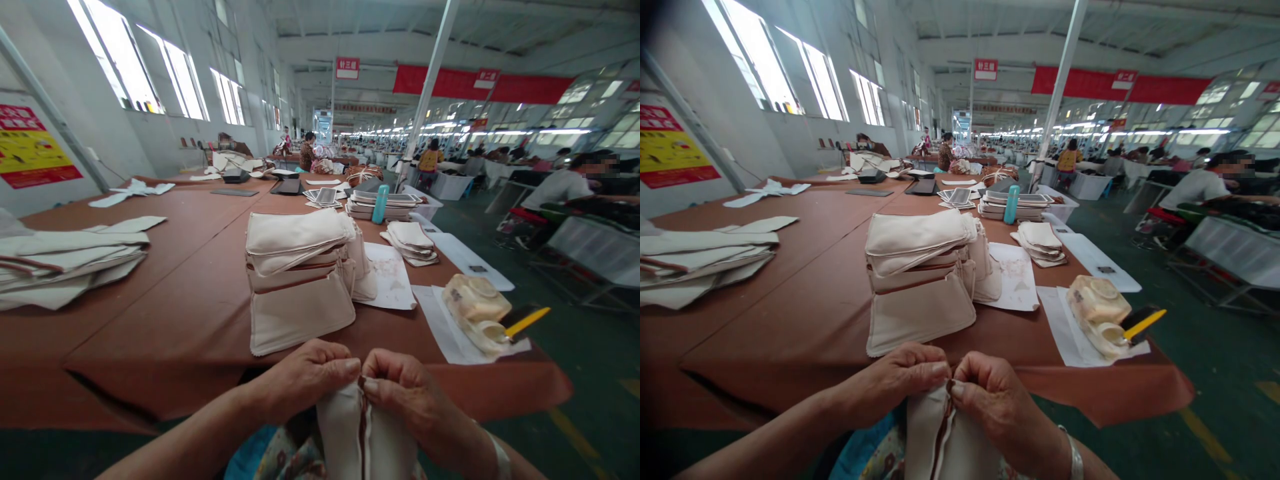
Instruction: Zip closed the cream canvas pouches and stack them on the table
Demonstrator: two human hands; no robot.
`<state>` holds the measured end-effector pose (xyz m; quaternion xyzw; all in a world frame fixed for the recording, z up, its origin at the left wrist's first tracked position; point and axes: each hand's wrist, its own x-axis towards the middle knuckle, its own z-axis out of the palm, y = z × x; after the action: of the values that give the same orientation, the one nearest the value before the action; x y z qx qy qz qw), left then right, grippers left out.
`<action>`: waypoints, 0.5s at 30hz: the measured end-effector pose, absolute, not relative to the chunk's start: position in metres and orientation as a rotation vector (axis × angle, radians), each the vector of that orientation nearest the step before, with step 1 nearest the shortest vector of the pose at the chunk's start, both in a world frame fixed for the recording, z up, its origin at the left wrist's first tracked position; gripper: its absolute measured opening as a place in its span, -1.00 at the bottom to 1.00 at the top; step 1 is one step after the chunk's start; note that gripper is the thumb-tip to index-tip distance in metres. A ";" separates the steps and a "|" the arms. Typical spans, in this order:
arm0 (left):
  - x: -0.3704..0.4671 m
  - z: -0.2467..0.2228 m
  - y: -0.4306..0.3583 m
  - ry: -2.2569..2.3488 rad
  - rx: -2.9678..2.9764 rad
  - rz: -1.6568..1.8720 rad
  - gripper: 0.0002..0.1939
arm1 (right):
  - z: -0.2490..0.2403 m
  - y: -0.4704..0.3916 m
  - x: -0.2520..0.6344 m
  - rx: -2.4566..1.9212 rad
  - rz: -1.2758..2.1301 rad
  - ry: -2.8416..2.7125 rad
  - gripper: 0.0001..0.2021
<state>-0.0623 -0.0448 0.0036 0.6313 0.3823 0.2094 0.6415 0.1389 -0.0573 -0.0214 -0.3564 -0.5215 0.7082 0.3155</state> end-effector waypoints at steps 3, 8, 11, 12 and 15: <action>-0.058 0.000 -0.042 0.905 1.417 0.424 -0.60 | -0.022 -0.058 0.140 -0.969 1.841 -1.389 -0.70; -0.052 -0.002 -0.043 1.001 1.393 0.398 -0.74 | -0.026 -0.060 0.142 -1.018 1.803 -1.410 -0.71; -0.050 -0.005 -0.047 1.065 1.474 0.410 -0.82 | -0.028 -0.061 0.141 -1.083 1.682 -1.486 -0.76; -0.049 -0.006 -0.048 1.083 1.497 0.405 -0.84 | -0.029 -0.061 0.140 -1.112 1.626 -1.523 -0.79; -0.048 -0.008 -0.051 1.105 1.511 0.401 -0.87 | -0.027 -0.065 0.140 -1.174 1.477 -1.607 -0.87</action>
<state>-0.0480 -0.0511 -0.0081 0.6452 0.4719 0.1714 0.5759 0.1399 -0.0648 -0.0273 -0.4480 -0.6129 0.5636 0.3255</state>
